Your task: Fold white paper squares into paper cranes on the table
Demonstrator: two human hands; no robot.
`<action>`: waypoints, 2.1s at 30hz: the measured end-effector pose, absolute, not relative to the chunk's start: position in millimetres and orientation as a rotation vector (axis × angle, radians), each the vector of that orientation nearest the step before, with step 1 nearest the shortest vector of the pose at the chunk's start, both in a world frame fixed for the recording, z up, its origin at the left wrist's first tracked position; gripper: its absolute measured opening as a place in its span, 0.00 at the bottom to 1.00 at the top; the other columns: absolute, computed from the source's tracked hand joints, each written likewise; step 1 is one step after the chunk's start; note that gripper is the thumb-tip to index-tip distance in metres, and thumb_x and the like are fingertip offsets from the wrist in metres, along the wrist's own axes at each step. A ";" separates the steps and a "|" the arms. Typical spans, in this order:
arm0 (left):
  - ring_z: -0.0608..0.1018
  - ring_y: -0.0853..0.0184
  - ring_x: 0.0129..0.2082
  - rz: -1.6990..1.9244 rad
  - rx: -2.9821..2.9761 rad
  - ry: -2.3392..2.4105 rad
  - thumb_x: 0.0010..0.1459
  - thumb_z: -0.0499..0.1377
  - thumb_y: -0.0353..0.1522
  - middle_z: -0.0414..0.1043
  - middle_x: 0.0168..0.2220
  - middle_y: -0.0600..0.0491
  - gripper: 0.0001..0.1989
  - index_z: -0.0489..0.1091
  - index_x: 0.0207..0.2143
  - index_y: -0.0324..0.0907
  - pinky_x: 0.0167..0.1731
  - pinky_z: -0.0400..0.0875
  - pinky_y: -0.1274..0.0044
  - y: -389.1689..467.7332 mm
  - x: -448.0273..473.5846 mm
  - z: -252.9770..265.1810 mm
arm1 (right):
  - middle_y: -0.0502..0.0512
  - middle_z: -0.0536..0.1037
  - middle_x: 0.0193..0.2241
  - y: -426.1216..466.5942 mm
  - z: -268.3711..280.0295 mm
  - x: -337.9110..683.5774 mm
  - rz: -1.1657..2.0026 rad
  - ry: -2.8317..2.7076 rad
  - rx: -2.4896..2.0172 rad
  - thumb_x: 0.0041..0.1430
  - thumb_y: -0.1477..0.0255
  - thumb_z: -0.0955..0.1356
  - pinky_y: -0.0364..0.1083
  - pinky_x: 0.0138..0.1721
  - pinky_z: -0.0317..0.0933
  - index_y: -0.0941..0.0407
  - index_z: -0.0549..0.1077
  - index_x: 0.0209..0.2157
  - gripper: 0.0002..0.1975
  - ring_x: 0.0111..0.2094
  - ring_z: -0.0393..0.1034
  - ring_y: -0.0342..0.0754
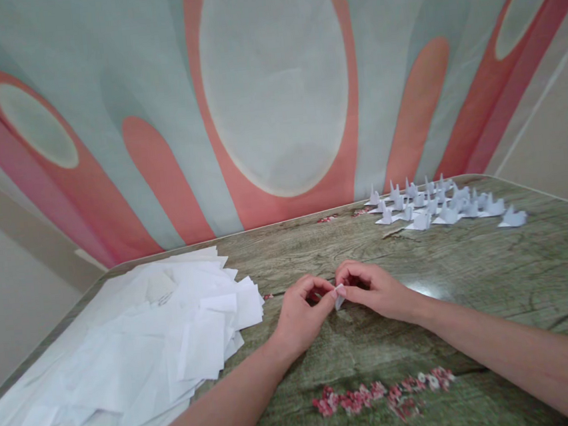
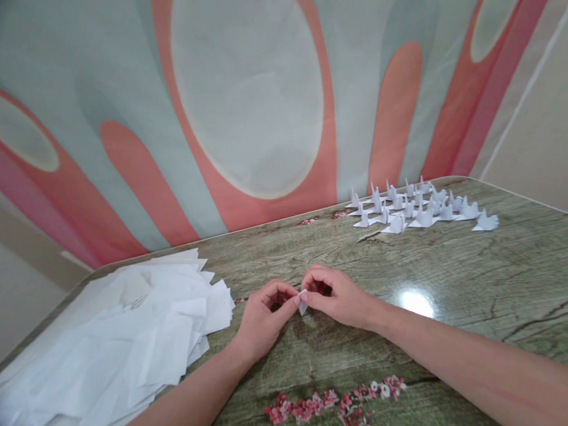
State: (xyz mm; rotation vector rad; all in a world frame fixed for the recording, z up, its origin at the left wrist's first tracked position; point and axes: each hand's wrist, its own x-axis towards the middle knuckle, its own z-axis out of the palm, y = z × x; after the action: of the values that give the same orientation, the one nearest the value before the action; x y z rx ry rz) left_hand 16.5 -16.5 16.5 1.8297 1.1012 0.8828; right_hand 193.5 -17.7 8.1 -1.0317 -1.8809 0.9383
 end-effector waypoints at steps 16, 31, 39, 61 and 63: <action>0.66 0.73 0.24 0.951 1.671 1.105 0.51 0.58 0.34 0.65 0.24 0.56 0.07 0.66 0.29 0.37 0.26 0.62 0.81 -12.7 16.3 11.3 | 0.50 0.65 0.28 -21.6 6.9 188.2 0.825 -1.919 -1.070 0.52 0.77 0.63 0.42 0.30 0.56 0.57 0.66 0.28 0.02 0.28 0.60 0.43; 0.67 0.72 0.25 0.972 1.630 1.143 0.50 0.56 0.32 0.65 0.24 0.57 0.05 0.64 0.27 0.39 0.27 0.62 0.81 -14.7 18.4 16.7 | 0.53 0.67 0.29 -23.4 6.9 187.9 0.753 -2.053 -0.998 0.61 0.71 0.59 0.43 0.33 0.56 0.57 0.66 0.29 0.08 0.31 0.62 0.45; 0.69 0.71 0.28 0.898 1.854 1.122 0.53 0.55 0.34 0.66 0.27 0.55 0.08 0.66 0.25 0.39 0.29 0.63 0.80 -17.0 17.1 19.7 | 0.51 0.67 0.25 -30.1 10.6 184.1 0.700 -2.093 -1.034 0.60 0.71 0.59 0.43 0.30 0.55 0.56 0.64 0.28 0.08 0.28 0.60 0.44; 0.69 0.71 0.29 1.018 1.534 0.960 0.53 0.57 0.30 0.66 0.28 0.56 0.06 0.62 0.33 0.39 0.31 0.64 0.79 -12.4 17.7 8.2 | 0.48 0.67 0.22 -17.5 2.6 191.3 1.072 -1.668 -1.087 0.58 0.67 0.62 0.41 0.26 0.55 0.57 0.67 0.29 0.09 0.24 0.60 0.41; 0.70 0.71 0.29 1.046 1.534 0.936 0.53 0.57 0.29 0.66 0.28 0.56 0.07 0.62 0.36 0.39 0.31 0.65 0.79 -11.8 17.1 5.5 | 0.48 0.67 0.22 -17.2 2.2 191.1 1.086 -1.659 -1.083 0.58 0.67 0.62 0.41 0.26 0.55 0.58 0.67 0.30 0.09 0.24 0.60 0.41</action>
State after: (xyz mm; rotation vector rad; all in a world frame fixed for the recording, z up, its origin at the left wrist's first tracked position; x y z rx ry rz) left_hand 17.1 -11.8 5.5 1.5342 0.9365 1.0459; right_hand 191.1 -17.2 2.2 -1.0826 -1.6588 1.0859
